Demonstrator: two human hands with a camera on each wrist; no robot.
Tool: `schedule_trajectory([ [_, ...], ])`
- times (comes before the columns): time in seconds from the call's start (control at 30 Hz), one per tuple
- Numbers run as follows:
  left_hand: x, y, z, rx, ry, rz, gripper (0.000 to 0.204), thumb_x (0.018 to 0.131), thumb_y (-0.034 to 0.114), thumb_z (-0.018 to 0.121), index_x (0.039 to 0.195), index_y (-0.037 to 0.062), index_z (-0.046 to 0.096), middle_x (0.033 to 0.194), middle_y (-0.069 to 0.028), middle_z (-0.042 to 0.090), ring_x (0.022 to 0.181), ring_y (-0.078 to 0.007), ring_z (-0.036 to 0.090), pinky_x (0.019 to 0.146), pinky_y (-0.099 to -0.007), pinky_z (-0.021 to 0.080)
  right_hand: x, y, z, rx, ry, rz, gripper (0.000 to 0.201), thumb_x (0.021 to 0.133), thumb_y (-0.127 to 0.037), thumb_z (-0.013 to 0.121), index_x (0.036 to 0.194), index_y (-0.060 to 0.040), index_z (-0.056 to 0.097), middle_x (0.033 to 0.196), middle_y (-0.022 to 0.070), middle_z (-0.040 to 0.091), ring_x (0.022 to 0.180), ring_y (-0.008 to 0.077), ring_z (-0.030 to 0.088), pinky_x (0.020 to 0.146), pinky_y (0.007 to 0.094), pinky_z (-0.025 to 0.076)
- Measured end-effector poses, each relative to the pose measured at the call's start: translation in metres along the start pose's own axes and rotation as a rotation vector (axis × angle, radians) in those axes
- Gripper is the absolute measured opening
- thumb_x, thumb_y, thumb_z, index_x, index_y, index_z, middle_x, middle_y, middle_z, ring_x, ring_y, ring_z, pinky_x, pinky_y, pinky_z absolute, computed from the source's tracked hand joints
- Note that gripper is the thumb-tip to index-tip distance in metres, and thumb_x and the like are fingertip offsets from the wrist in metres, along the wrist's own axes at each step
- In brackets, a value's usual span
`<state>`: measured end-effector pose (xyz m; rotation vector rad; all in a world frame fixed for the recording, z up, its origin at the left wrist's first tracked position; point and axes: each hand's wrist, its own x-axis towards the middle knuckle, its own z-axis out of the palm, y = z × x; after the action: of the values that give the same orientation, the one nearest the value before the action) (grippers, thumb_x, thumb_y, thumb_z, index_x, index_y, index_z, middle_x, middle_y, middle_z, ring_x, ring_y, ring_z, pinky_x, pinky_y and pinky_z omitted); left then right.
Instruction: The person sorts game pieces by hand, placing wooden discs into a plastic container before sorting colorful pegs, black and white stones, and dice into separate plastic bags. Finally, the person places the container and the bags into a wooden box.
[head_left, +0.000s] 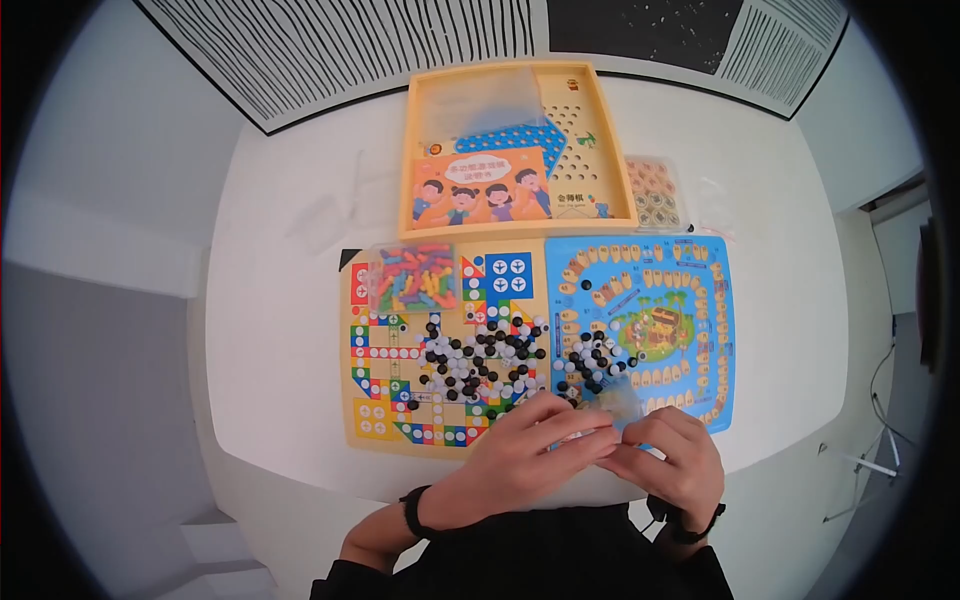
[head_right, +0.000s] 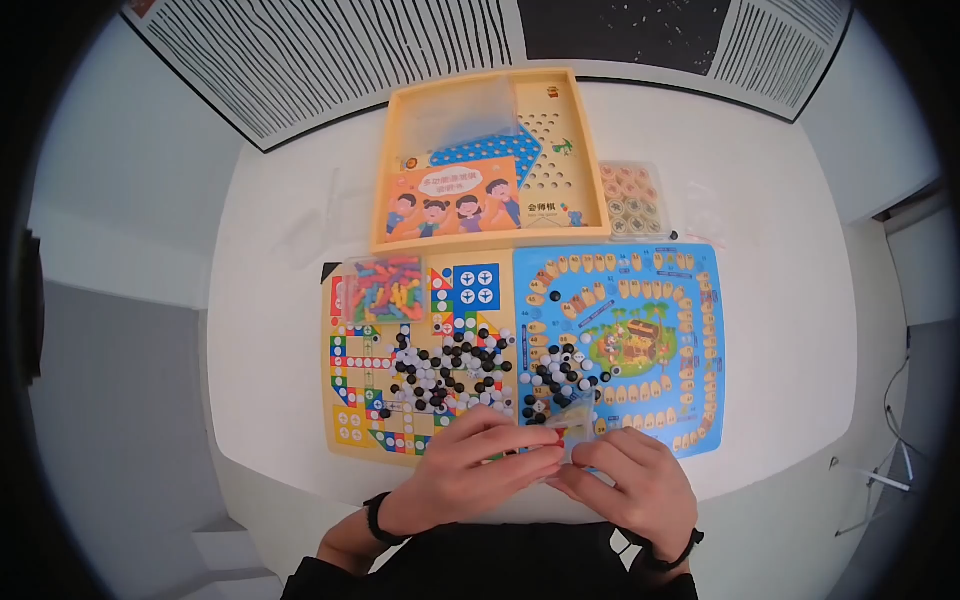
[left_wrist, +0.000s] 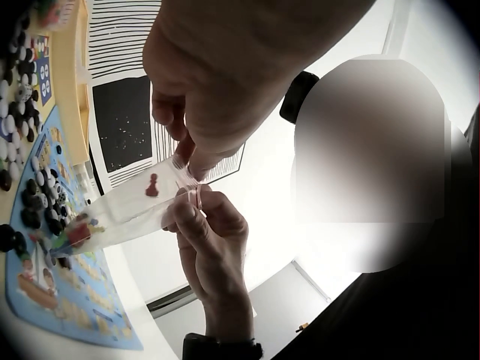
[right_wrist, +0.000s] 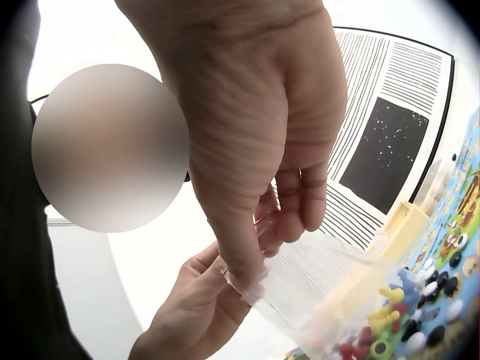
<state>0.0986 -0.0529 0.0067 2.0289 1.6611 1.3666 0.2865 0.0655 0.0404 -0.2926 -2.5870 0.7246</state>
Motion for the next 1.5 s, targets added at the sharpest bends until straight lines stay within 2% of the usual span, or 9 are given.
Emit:
schedule_trajectory([
  [0.1,-0.008,0.003,-0.008,-0.011,0.035,-0.03,0.039,0.072,0.016,0.093,0.108,0.0095,0.079,0.114,-0.0007,0.073,0.084,-0.0181,0.063,0.067,-0.0279,0.053,-0.006,0.003,-0.001,0.013,0.033,0.009,0.025,0.066,-0.011,0.089,0.087,-0.0102,0.076,0.09,-0.0002,0.063,0.07,0.0167,0.059,0.056,0.0311,0.048],
  [0.27,-0.02,0.016,-0.016,-0.141,-0.042,-0.238,0.049,0.074,0.017,0.089,0.12,0.0074,0.074,0.124,-0.004,0.069,0.11,-0.0235,0.065,0.083,-0.0338,0.056,-0.014,-0.001,-0.005,0.036,0.115,-0.093,0.028,0.067,-0.011,0.086,0.093,-0.0126,0.078,0.09,-0.004,0.064,0.068,0.0116,0.057,0.053,0.0272,0.045],
  [0.47,-0.048,0.008,-0.022,-0.105,-0.178,-0.024,0.028,0.076,0.012,0.088,0.102,0.0102,0.08,0.105,-0.0001,0.078,0.096,-0.0205,0.072,0.07,-0.0309,0.057,-0.015,-0.027,0.011,0.199,0.126,-0.283,0.034,0.067,-0.018,0.092,0.099,-0.0176,0.081,0.092,-0.0074,0.064,0.06,0.0091,0.05,0.049,0.024,0.035],
  [0.53,-0.05,0.011,-0.03,-0.136,-0.172,-0.063,0.02,0.077,0.008,0.086,0.096,0.0103,0.081,0.097,0.0017,0.078,0.093,-0.0204,0.073,0.068,-0.0309,0.057,-0.017,-0.027,0.018,0.243,0.12,-0.325,0.035,0.069,-0.02,0.093,0.101,-0.0184,0.08,0.093,-0.0084,0.064,0.06,0.0079,0.05,0.049,0.0232,0.033],
  [0.6,-0.058,0.01,-0.038,-0.198,-0.21,-0.079,0.021,0.077,0.007,0.086,0.097,0.0102,0.081,0.1,0.0019,0.078,0.094,-0.0204,0.073,0.068,-0.0303,0.058,-0.016,-0.025,0.025,0.229,0.376,-0.231,0.035,0.073,-0.028,0.092,0.104,-0.0186,0.079,0.094,-0.0097,0.064,0.061,0.0067,0.051,0.05,0.0217,0.035],
  [0.67,-0.065,0.011,-0.041,-0.243,-0.213,-0.096,0.024,0.078,0.006,0.086,0.1,0.01,0.081,0.101,0.0017,0.078,0.094,-0.0207,0.073,0.07,-0.031,0.058,-0.021,-0.02,0.016,0.192,0.31,-0.149,0.037,0.074,-0.036,0.091,0.105,-0.0181,0.079,0.094,-0.0086,0.065,0.063,0.0076,0.055,0.05,0.0221,0.04],
  [0.77,-0.065,0.012,-0.043,-0.291,-0.236,-0.118,0.028,0.078,0.006,0.086,0.105,0.0093,0.08,0.102,0.0006,0.078,0.094,-0.0217,0.073,0.072,-0.0329,0.059,-0.023,-0.009,0.013,0.151,-0.016,-0.151,0.028,0.076,-0.031,0.089,0.096,-0.0158,0.077,0.09,-0.0048,0.068,0.064,0.01,0.06,0.047,0.0239,0.044],
  [0.97,-0.068,0.013,-0.039,-0.347,-0.226,-0.18,0.031,0.078,0.01,0.088,0.108,0.0085,0.079,0.105,-0.0022,0.077,0.094,-0.0236,0.072,0.076,-0.0359,0.061,-0.03,-0.016,0.02,0.135,-0.119,-0.199,0.02,0.075,-0.019,0.084,0.093,-0.0158,0.076,0.084,-0.0067,0.063,0.063,0.0069,0.057,0.047,0.0228,0.042],
  [1.5,-0.076,0.015,-0.038,-0.299,-0.093,-0.058,0.027,0.081,0.007,0.086,0.106,0.0072,0.075,0.106,-0.0028,0.074,0.083,-0.0227,0.072,0.067,-0.0336,0.06,-0.02,-0.018,0.03,0.22,-0.08,-0.235,0.019,0.078,-0.022,0.088,0.094,-0.0176,0.077,0.081,-0.0076,0.063,0.058,0.0059,0.056,0.047,0.0221,0.04],
])
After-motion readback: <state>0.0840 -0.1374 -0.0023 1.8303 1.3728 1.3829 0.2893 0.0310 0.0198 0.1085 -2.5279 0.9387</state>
